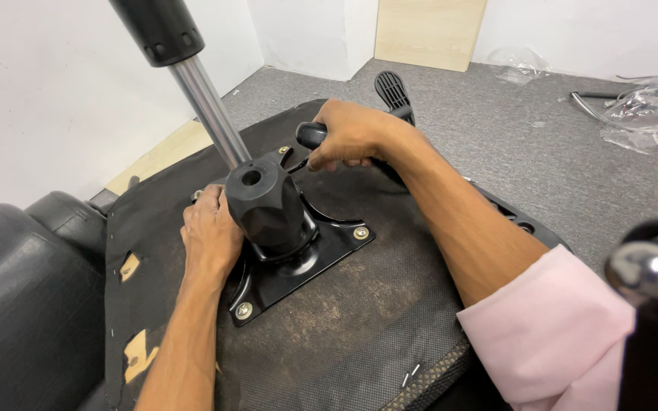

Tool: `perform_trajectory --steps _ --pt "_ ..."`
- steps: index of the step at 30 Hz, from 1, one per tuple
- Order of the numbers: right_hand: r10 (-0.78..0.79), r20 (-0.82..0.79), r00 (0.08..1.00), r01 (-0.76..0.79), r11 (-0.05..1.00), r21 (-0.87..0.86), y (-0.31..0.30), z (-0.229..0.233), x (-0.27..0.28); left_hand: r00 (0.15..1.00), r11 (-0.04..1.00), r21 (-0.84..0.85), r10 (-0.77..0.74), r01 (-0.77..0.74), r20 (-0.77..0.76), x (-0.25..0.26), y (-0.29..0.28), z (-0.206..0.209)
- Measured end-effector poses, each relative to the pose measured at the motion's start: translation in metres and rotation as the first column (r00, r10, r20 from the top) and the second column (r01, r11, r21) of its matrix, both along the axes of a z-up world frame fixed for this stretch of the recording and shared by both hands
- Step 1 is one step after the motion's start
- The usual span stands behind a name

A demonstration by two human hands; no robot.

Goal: The person attaches a black metal base to the underside of an office chair seat using a screwdriver and screws. They tighten each screw sequentially and then flip the chair upright to complete the assembly.

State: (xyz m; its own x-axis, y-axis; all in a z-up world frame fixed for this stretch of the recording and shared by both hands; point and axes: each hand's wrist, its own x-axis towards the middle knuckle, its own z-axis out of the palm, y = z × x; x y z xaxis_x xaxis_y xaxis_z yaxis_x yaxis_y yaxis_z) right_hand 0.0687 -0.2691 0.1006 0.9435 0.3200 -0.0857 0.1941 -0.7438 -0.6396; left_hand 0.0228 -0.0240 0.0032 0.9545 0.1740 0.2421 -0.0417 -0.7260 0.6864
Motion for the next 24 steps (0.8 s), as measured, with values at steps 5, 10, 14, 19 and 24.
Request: perform_trajectory --steps 5,10,14,19,24 --pt "0.004 0.191 0.982 -0.029 0.991 0.13 0.005 0.015 -0.01 0.999 1.0 0.011 -0.024 0.023 0.043 0.001 0.0 -0.002" --pt "0.088 -0.065 0.994 -0.071 0.97 0.232 0.007 0.027 -0.021 1.0 1.0 -0.022 0.002 -0.002 0.02 -0.001 -0.001 -0.001" --pt "0.151 -0.271 0.95 -0.077 0.961 0.267 0.016 0.012 -0.019 1.0 0.999 -0.032 0.011 -0.011 0.015 -0.004 -0.002 0.004" --pt "0.135 -0.27 0.953 -0.031 0.934 0.356 0.012 0.002 -0.009 1.0 0.999 -0.034 0.011 -0.01 0.02 -0.002 -0.002 0.003" --pt "0.096 -0.228 0.969 -0.014 0.942 0.337 0.016 0.002 -0.005 0.999 0.999 -0.036 0.002 0.0 0.049 -0.001 0.001 0.001"
